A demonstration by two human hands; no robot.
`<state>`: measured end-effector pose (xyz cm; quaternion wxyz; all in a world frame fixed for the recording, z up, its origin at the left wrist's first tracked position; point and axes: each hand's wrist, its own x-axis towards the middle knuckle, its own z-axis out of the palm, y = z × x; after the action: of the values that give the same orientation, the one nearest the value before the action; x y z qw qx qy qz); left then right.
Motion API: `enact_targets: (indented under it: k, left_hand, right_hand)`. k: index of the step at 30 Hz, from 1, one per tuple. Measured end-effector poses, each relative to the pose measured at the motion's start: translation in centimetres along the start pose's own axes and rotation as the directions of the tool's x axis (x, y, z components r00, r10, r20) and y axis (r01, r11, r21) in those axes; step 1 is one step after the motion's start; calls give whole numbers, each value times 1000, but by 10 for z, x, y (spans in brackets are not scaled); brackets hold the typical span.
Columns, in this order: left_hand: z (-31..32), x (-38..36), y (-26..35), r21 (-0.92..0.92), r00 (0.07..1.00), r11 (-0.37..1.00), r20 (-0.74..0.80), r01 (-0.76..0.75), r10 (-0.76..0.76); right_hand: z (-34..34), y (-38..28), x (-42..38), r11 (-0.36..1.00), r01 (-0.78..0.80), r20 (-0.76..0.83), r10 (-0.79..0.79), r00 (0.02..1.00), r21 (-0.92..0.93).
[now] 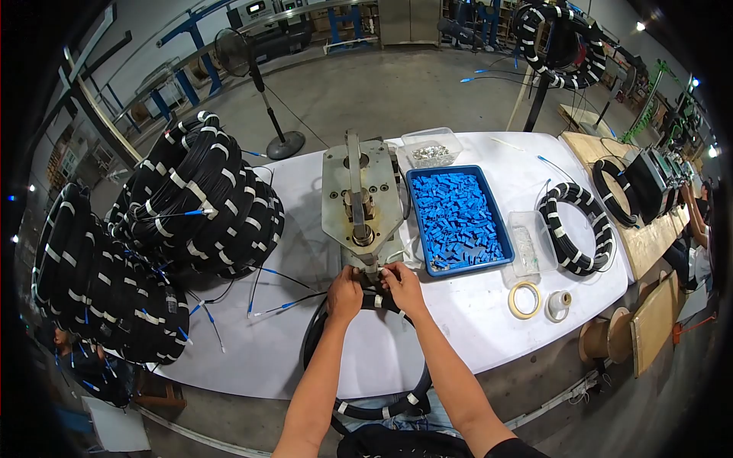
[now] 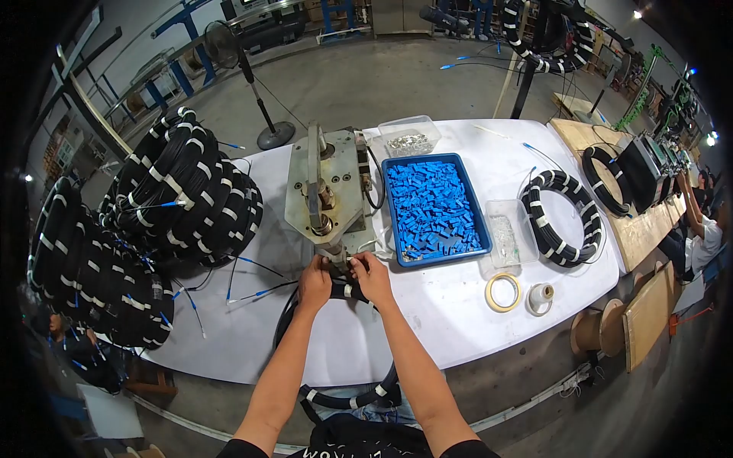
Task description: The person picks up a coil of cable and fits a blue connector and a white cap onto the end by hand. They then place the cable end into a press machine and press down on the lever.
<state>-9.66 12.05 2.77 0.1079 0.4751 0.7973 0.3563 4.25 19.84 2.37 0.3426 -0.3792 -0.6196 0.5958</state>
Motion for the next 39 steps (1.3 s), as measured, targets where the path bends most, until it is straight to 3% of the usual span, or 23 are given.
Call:
enact_targets:
  k: [8,17,22,39]
  left_hand:
    - [0,1,-2,6,1000,1000,-2,0,0]
    - [0,-2,-5,-183,999,983,-28,19,-24]
    - [-1,-2,-7,-254,997,966,-77,-44,26]
    - [2,-3,-9,-188,989,976,-125,-105,82]
  right_hand:
    - [1,1,0,1000,13,-5,-13,1000,19]
    - [2,2,-1,999,10,-37,-9,999,30]
    - [2,5,1,1000,18,-44,-18,999,5]
    - [0,1,-1,1000,-3,3,2,1000,25]
